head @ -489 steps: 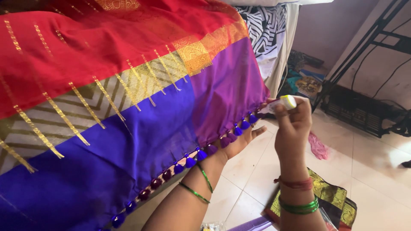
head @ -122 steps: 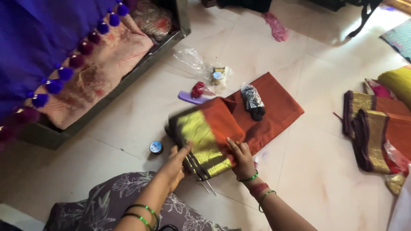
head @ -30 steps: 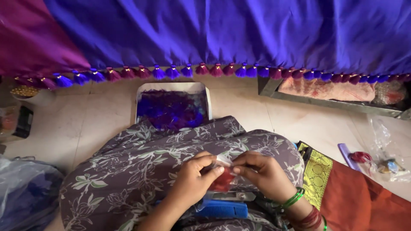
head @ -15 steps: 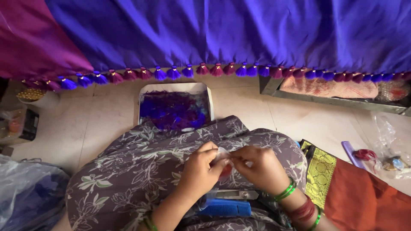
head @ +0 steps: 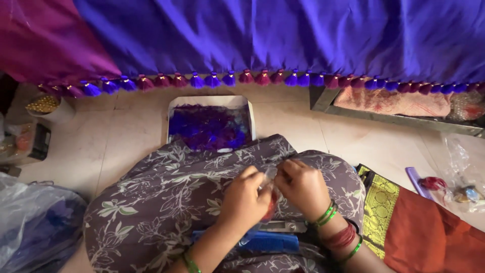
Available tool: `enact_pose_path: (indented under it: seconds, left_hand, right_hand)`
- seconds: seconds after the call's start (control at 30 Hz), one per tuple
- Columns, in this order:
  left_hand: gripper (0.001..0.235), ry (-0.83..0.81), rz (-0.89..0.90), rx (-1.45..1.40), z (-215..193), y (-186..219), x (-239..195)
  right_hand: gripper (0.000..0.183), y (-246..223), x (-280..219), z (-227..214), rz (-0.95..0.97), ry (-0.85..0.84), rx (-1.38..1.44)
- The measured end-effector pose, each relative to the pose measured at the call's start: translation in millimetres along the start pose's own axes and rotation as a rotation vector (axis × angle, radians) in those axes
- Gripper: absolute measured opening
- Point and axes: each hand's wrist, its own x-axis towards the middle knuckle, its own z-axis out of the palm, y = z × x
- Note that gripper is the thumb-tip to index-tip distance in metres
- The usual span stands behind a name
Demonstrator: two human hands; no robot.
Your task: The person sits on the floor and squeezes glue from a small bottle along the tassel trim of a purple and red garment, then picks up a packaged red net fabric, unwraps it, and combs through the net with a blue comb to separate the fibers.
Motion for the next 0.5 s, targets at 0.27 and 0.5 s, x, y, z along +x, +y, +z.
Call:
enact_pose_path:
  seconds: [0.27,0.5]
  left_hand:
    - [0.012,-0.143,-0.178,-0.120,-8.2,-20.7,12.0]
    - [0.024,-0.064,-0.091,-0.096,-24.1,-17.8,16.2]
  right_hand:
    - [0.016,5.1,10.0,-11.8,0.039,-0.140,0.266]
    - [0.012,6.5,6.1,-12.3,0.181,-0.251,0.518]
